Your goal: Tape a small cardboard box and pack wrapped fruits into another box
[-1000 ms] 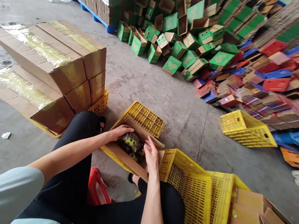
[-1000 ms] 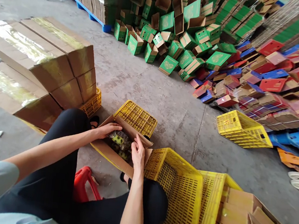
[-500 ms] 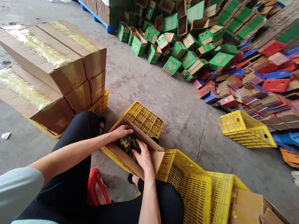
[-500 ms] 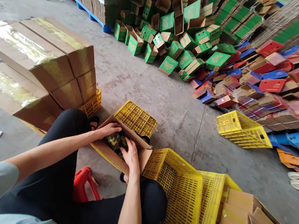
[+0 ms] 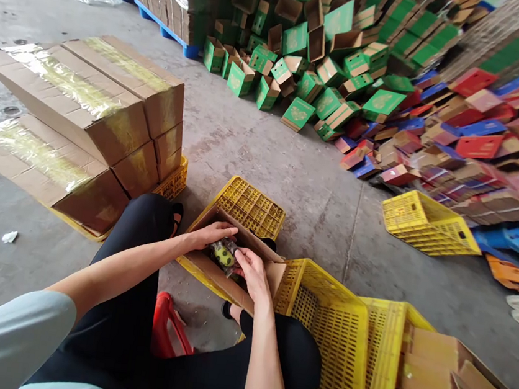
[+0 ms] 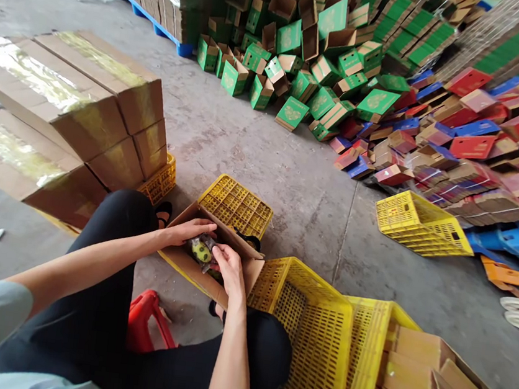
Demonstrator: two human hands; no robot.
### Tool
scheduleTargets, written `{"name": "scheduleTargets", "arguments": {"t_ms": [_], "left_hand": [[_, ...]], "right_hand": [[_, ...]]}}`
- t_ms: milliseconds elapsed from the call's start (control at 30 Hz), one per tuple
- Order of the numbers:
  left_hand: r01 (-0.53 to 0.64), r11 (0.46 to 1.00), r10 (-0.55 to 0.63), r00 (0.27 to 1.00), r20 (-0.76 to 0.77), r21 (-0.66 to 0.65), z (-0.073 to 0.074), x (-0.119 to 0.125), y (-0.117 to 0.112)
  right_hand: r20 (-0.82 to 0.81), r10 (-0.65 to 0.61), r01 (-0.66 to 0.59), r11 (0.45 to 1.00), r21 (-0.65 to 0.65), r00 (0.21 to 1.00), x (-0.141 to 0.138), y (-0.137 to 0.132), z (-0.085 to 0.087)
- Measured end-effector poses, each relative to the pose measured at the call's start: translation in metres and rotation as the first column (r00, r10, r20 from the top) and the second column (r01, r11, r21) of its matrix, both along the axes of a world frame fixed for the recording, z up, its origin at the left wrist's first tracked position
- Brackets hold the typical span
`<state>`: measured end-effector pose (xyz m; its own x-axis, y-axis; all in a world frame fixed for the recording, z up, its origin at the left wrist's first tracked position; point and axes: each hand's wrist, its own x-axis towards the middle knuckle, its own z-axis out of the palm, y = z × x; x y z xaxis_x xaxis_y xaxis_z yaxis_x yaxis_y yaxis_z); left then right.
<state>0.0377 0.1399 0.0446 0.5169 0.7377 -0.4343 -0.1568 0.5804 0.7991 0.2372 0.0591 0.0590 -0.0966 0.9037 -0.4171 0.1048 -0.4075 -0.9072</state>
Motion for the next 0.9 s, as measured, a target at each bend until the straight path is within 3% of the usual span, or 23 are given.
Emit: {"name": "scheduleTargets", "arguments": {"t_ms": [67,233,500,633,767,833,900], "left_hand": [[0.044,0.999,-0.044,0.999,-0.020,0.014,0.004,-0.002,-0.001],[0.186,0.982,-0.186,0.981,-0.061,-0.010,0.006,-0.009,-0.002],[0.073,0.994,-0.051,0.972,-0.230,0.087,-0.002,-0.006,0.002],[0.062,0.997,-0.043,0.928,-0.369,0.040,0.002,-0.007,0.000],[0.133,0.991,-0.126,0.939,-0.319,0.002,0.006,-0.007,-0.006],[0.124,0.990,-0.092,0.930,-0.355,0.069,0.004,-0.008,-0.005],[0.131,0.970,-0.030,0.900,-0.435,0.203,-0.002,-0.008,-0.002]], "right_hand": [[0.032,-0.025,0.024,0.999,0.028,0.999,0.002,0.000,0.000],[0.194,-0.221,0.190,0.967,0.167,0.956,0.016,0.003,-0.003],[0.317,-0.228,0.147,0.955,0.260,0.921,0.019,0.005,-0.002],[0.383,-0.270,0.162,0.943,0.290,0.884,0.020,0.004,-0.001],[0.224,-0.104,0.060,0.979,0.193,0.969,0.005,0.001,0.000],[0.133,0.012,-0.031,0.989,0.143,0.991,-0.003,0.002,0.000],[0.169,0.048,-0.074,0.985,0.154,0.984,-0.007,0.004,-0.001]]}}
